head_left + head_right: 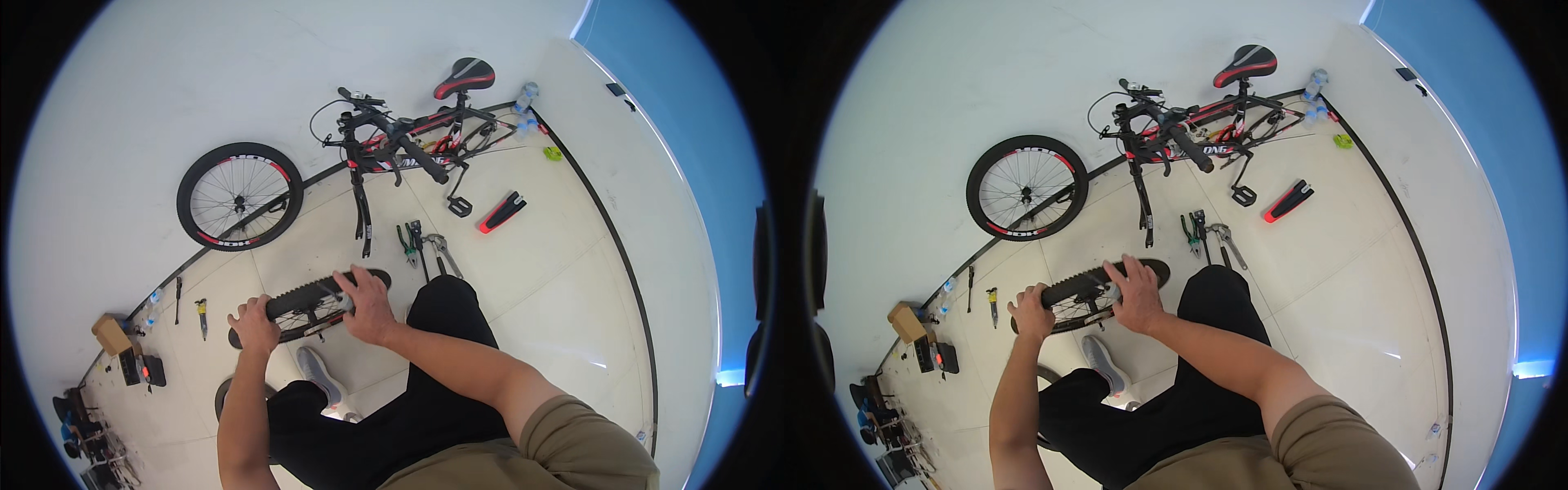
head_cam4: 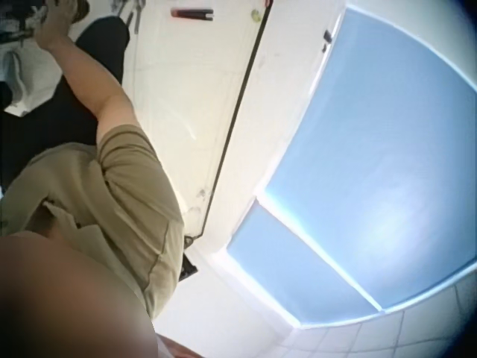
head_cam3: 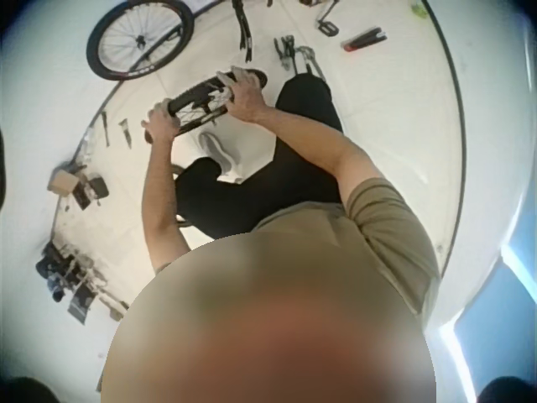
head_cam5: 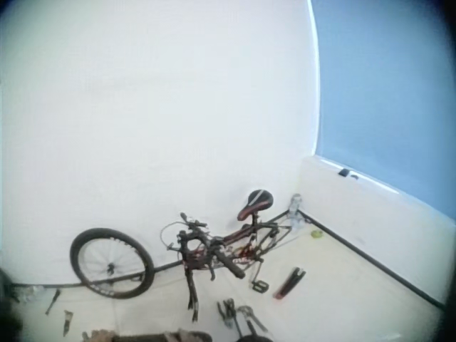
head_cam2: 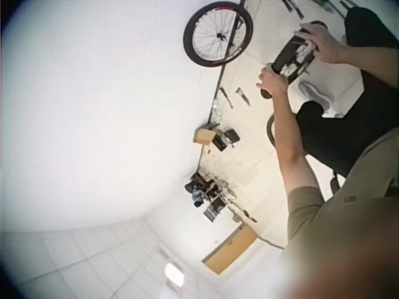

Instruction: The person removes the tire from a bicycle wheel using tire levers, then uses a spoke wrench to adjust the spokes on both wheels. The person works on the rear wheel first, then the front wheel, tightening and loosening spokes to true the wheels.

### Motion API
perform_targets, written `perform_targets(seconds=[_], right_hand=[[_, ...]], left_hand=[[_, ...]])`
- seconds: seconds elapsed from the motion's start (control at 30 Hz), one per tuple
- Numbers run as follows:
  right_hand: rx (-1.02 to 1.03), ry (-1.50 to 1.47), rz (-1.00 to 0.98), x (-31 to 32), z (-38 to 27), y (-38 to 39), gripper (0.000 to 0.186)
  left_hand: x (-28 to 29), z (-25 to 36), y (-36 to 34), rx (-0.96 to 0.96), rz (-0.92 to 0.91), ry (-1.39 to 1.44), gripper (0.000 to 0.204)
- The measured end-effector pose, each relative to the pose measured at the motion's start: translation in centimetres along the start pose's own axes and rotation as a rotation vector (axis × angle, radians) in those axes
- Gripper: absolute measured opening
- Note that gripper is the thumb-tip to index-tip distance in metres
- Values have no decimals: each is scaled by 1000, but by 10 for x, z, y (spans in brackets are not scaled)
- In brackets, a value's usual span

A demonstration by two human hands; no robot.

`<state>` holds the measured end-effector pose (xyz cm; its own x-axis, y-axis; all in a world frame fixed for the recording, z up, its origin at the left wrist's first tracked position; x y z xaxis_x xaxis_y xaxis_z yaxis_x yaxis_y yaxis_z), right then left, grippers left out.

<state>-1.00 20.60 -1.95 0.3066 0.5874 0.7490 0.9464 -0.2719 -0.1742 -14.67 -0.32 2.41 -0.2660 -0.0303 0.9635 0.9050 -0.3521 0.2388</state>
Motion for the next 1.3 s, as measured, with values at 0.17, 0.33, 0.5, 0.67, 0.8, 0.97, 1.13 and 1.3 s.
perform_targets(seconds=[0.17, 0.33, 0.5, 0.67, 0.8, 0.97, 1.13, 1.3], right_hand=[[70, -65, 3, -21, -7, 28, 67], [112, -43, -176, -21, -38, 56, 71], [112, -92, -246, -34, -48, 80, 78], [151, -216, -306, -40, -51, 83, 74], [-262, -402, -581, -51, -16, 58, 61], [-512, -154, -478, -76, 39, 35, 49], [-228, -238, -611, -121, 29, 28, 39], [-318, -176, -553, -120, 15, 32, 34]], left_hand=[[-4, -1, 27, -230, 341, -38, 66], [-47, -42, 64, 242, 580, 1011, 79], [-50, 29, 83, 526, 247, 1757, 83], [-50, 15, 51, 506, 295, 1514, 48], [-63, -34, 52, 624, 605, 1017, 78], [-58, -22, 97, 523, 596, 1081, 86], [-91, -10, 128, 422, 649, 1469, 80], [-99, -13, 133, 383, 661, 1474, 80]])
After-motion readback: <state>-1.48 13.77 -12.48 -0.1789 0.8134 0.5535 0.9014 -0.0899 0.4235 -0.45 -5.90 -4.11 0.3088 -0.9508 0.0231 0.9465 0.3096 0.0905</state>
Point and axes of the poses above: each hand's wrist, its own y-axis away from the middle knuckle, its own x-axis out of the back of the hand, z = x × y, the point moved 6 cm from there along -y, towards the middle knuckle, and after that the axes turned 9 degrees about y, right-handed, at the moved point
